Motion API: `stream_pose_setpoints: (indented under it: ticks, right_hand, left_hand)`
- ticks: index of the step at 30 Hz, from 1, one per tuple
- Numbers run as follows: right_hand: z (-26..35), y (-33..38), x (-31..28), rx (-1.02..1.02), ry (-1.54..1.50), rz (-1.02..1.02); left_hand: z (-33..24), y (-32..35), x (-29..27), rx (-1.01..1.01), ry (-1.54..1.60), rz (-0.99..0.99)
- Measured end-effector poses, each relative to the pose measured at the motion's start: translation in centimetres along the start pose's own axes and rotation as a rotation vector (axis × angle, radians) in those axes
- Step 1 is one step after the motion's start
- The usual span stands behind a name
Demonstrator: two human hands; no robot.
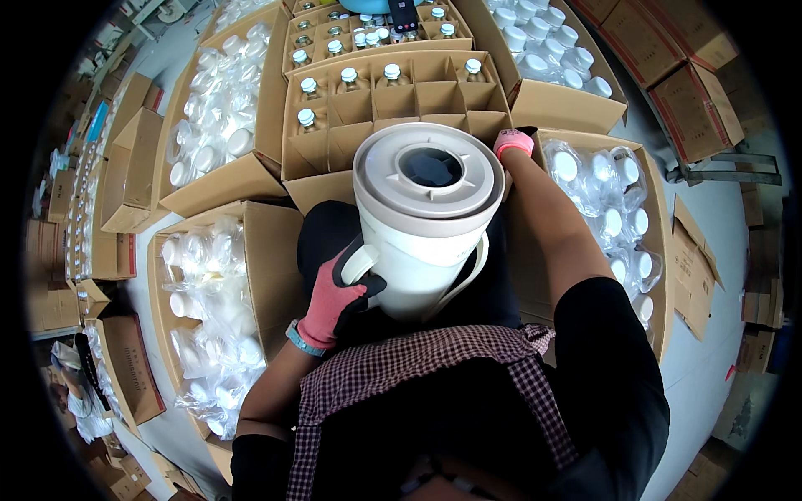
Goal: The person assembles a thermal flask by inserting a metal liner into a plastic body, attaching a lid, and placing the flask into a plastic bag before storing it in a cardboard box.
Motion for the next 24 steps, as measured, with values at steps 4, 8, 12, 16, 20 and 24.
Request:
stream_pose_setpoints:
  ticks: [4,8,12,16,20,24]
  right_hand:
    - [-3.9,-3.6,1.5,-0.076,-0.070,-0.101]
    - [-3.3,1.5,-11.0,-0.158,-1.285,0.126]
    - [-6.0,18.6,-25.7,-0.941,-1.284,-0.155]
    - [-6.1,28.1,-29.3,-1.771,-0.713,-0.392]
    - [-6.6,31.0,-28.1,-1.721,-0.240,-0.621]
    - [-5.8,33.3,-29.1,-1.868,-0.113,-0.751]
  left_hand:
    - [-0.3,-2.1,-0.5,-0.072,-0.051,0.068]
    - [-1.2,-1.5,-0.8,-0.111,-0.100,0.144]
    - [-1.1,-3.0,-0.7,0.032,-0.014,0.343]
    - [1.1,-5.8,-1.4,0.099,-0.063,0.480]
    - [3.1,-8.0,-2.3,0.223,-0.242,0.472]
    - [2.7,-9.7,-1.7,0.325,-0.278,0.589]
Point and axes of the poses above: each hand's wrist, its own y-axis away from the middle knuckle, its own x-axis out of the palm, z = x × y, the point moved 1 cm from there along -y, towards the middle knuckle, and after that the axes turned 14 degrees about -z, right-handed, at the moved point
